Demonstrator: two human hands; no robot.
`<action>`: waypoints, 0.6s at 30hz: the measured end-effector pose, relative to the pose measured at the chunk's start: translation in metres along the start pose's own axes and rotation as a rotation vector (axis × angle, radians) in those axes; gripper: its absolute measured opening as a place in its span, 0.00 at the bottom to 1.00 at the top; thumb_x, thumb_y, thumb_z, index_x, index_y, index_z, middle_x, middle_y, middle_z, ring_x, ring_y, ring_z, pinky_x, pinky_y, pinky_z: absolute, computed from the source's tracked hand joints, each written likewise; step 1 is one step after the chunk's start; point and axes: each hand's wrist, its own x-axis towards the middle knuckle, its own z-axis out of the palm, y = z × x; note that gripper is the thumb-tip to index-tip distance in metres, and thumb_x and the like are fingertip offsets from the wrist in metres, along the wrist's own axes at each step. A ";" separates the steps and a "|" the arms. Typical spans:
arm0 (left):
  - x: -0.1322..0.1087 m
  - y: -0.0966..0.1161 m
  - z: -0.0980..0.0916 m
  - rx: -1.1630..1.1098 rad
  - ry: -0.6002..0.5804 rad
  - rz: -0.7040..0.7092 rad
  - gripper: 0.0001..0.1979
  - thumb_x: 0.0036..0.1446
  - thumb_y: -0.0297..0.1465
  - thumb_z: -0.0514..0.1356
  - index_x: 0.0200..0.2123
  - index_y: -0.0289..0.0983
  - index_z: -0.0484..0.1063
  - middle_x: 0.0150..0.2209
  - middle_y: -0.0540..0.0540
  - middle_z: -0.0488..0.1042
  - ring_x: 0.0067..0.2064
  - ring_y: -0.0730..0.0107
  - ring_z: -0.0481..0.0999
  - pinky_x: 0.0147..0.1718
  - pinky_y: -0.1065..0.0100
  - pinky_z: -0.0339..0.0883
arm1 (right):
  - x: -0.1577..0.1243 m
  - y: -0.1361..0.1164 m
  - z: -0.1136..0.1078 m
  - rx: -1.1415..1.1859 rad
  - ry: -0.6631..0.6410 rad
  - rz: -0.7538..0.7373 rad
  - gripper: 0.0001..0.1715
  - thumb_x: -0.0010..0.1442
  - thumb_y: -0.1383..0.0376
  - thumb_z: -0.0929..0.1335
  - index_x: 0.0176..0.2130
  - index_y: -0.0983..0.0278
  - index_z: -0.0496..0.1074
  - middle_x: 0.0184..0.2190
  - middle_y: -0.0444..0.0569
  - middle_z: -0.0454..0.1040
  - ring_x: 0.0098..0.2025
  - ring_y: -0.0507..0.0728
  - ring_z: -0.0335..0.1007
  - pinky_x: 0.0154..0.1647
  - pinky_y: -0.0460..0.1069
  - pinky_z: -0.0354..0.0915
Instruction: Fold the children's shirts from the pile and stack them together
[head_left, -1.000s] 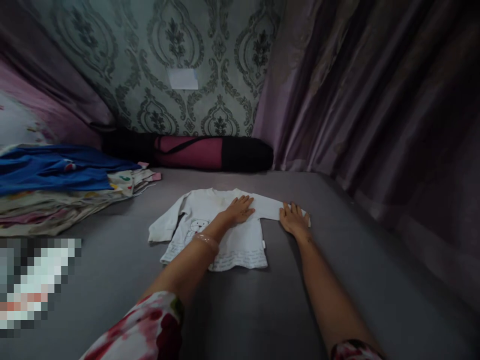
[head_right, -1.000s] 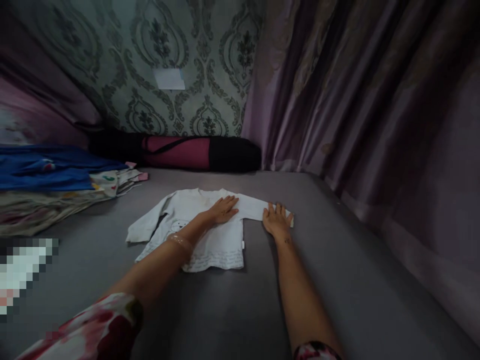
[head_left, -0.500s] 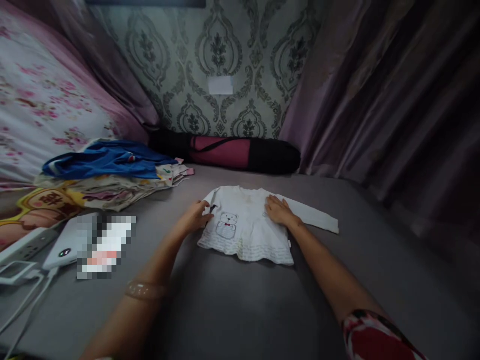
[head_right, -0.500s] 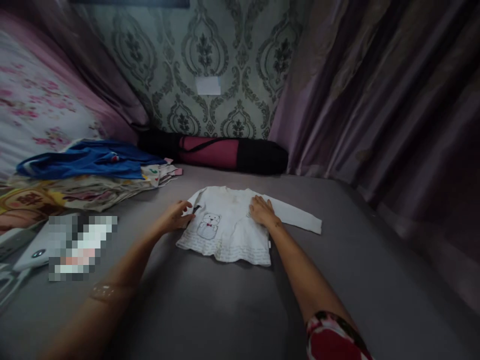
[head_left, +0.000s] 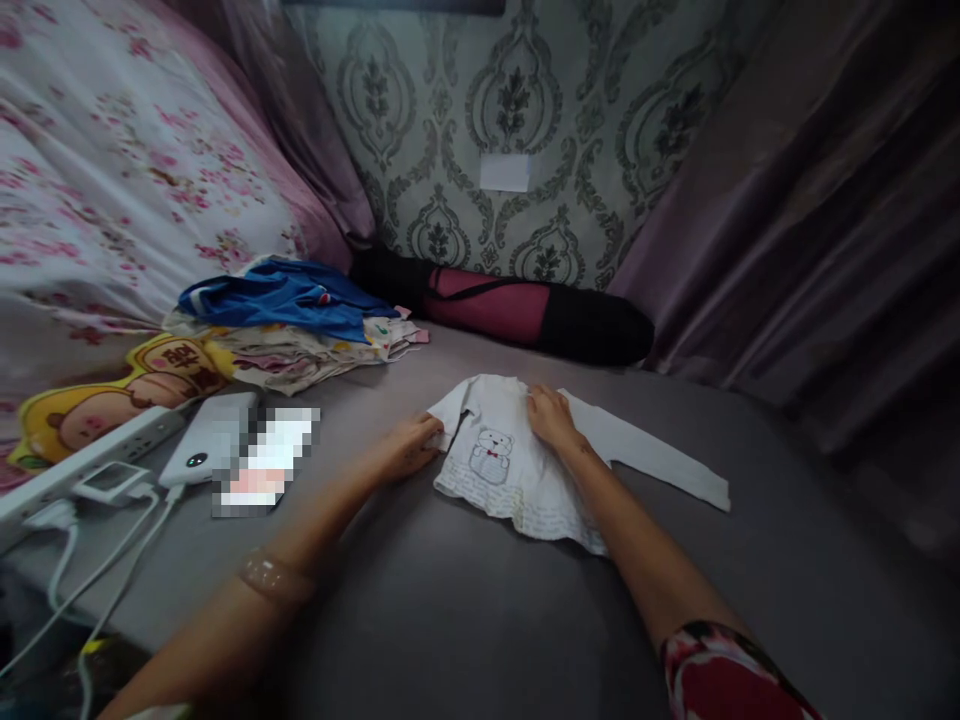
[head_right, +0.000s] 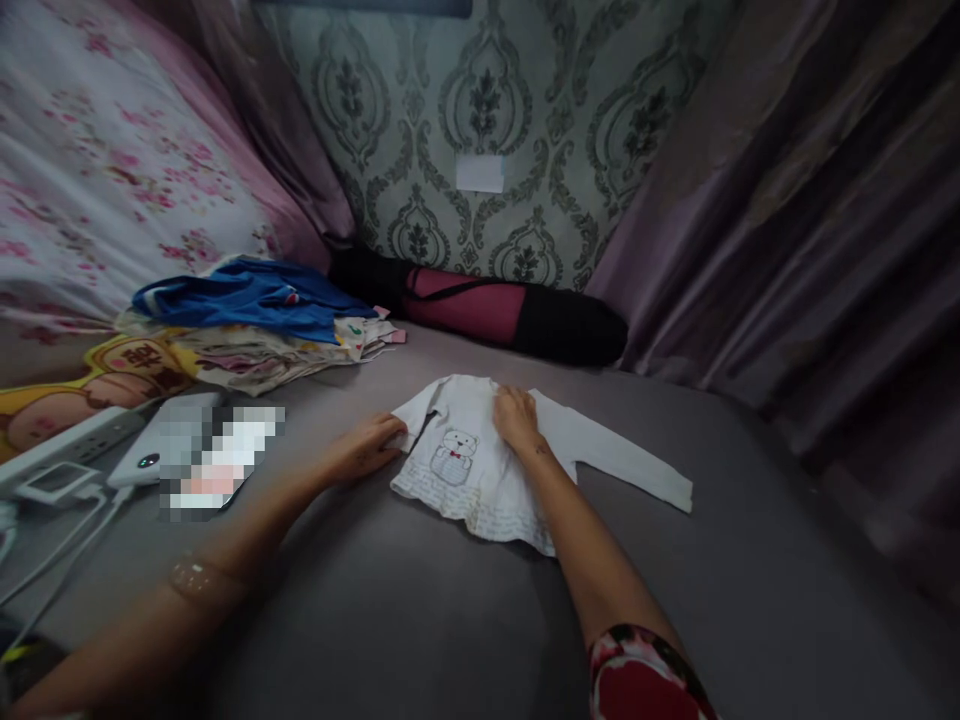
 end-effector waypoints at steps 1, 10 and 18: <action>0.000 0.000 0.002 0.023 0.019 0.020 0.12 0.58 0.29 0.54 0.45 0.38 0.71 0.49 0.41 0.73 0.50 0.60 0.72 0.49 0.64 0.65 | 0.006 -0.012 0.002 0.039 -0.015 -0.055 0.21 0.68 0.68 0.55 0.54 0.67 0.69 0.56 0.56 0.71 0.58 0.58 0.64 0.60 0.50 0.53; 0.017 -0.017 -0.021 -0.406 0.267 -0.287 0.10 0.52 0.35 0.54 0.30 0.36 0.72 0.25 0.49 0.72 0.29 0.69 0.71 0.29 0.71 0.65 | 0.045 -0.068 0.034 0.207 -0.100 -0.095 0.23 0.68 0.68 0.56 0.59 0.68 0.64 0.63 0.57 0.63 0.64 0.57 0.56 0.64 0.52 0.50; 0.053 -0.090 -0.033 -0.847 0.502 -0.890 0.09 0.42 0.30 0.58 0.29 0.33 0.70 0.24 0.49 0.70 0.27 0.69 0.72 0.24 0.70 0.69 | 0.039 -0.072 0.048 0.127 -0.081 -0.050 0.32 0.71 0.56 0.53 0.67 0.69 0.54 0.69 0.58 0.51 0.70 0.60 0.42 0.68 0.57 0.37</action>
